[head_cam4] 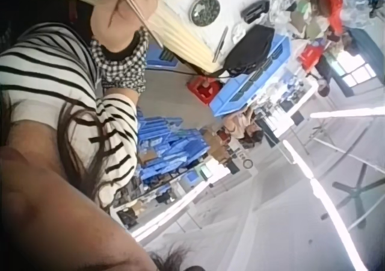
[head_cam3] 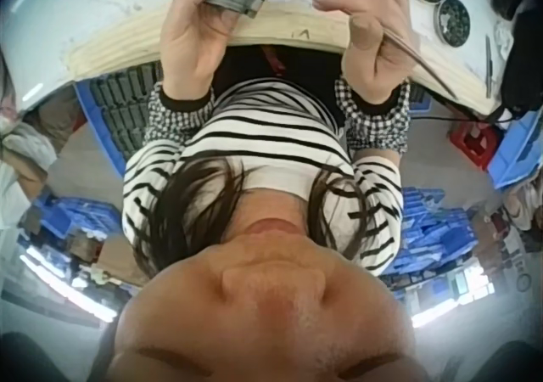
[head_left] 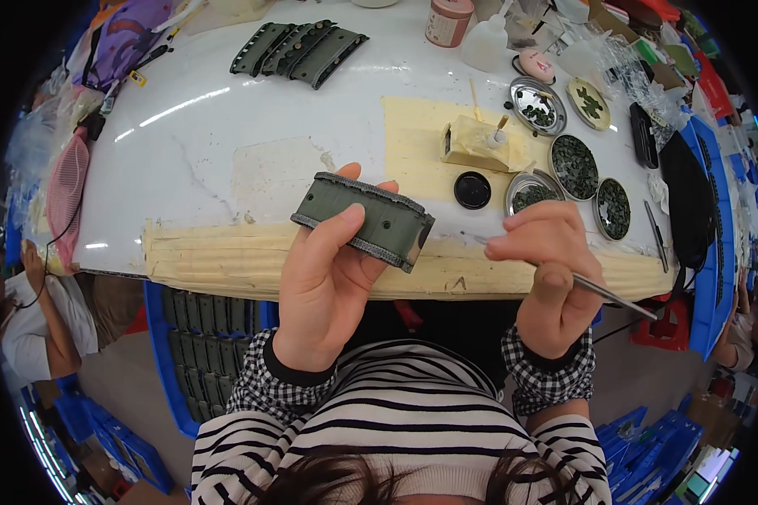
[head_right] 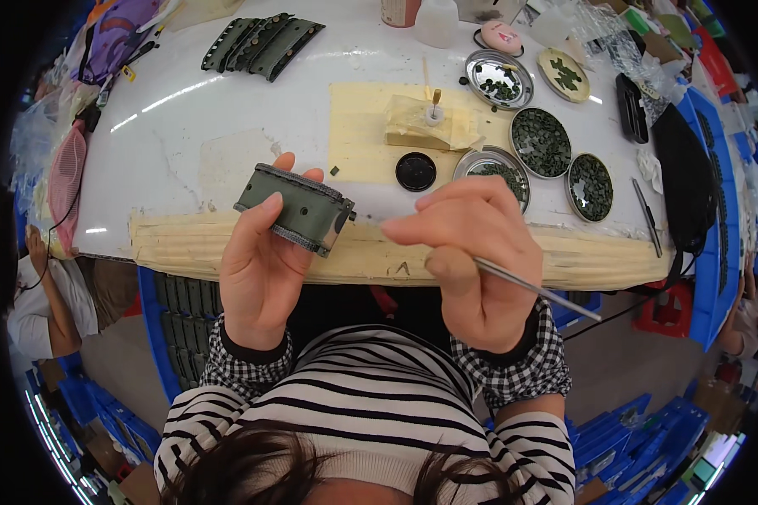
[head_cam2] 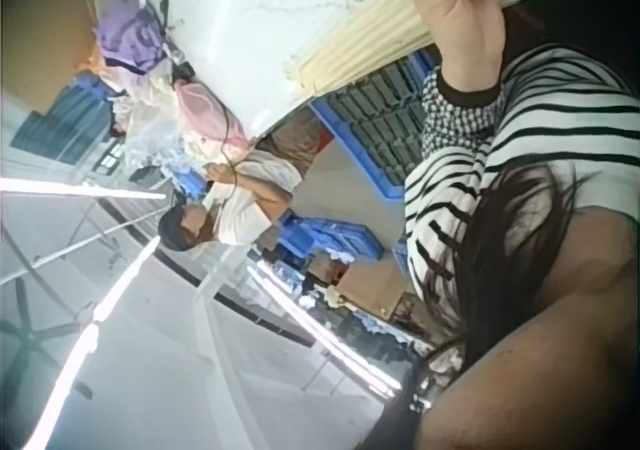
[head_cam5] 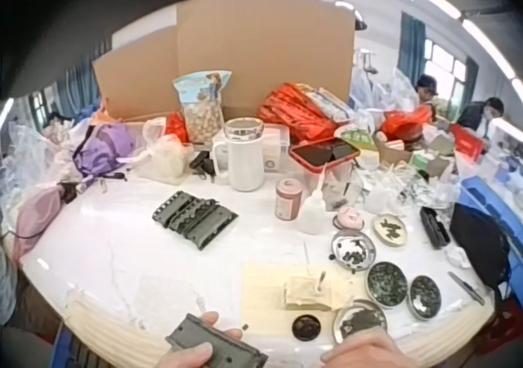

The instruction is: Applying glue or detailing to small holes on model tank chassis using a fine applicator tool.

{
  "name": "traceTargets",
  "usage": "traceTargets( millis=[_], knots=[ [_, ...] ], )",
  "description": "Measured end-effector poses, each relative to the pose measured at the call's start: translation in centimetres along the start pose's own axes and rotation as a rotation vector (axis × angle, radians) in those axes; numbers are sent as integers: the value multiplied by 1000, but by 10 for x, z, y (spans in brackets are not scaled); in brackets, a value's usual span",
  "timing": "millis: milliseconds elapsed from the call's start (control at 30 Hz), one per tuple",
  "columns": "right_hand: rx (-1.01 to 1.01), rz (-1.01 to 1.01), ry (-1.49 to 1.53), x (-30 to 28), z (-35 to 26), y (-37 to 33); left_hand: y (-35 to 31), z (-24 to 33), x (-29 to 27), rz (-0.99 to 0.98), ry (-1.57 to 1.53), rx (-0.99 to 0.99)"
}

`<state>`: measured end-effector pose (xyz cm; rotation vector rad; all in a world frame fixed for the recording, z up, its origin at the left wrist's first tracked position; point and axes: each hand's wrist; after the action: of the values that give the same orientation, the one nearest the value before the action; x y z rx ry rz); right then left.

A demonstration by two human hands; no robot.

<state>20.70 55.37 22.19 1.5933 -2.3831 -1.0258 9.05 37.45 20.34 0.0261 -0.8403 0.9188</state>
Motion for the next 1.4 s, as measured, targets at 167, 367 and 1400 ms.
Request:
traceTargets(
  millis=[167, 367, 1400],
  knots=[
    [-7, -76, 298, 19, -3, -2, 3, -2, 1, -12, 45, -45],
    [116, -98, 263, 23, -6, -3, 4, -5, -4, -6, 37, -56],
    [119, -120, 216, 25, -5, -4, 5, -9, -4, -8, 18, -25]
  ],
)
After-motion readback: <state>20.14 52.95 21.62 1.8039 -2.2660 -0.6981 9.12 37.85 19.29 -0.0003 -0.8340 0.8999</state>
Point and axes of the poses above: each hand's wrist, its own y-axis towards the middle knuckle, its own x-axis out of the palm, z = x × y, and after that the axes turned 12 degrees about y, right-handed
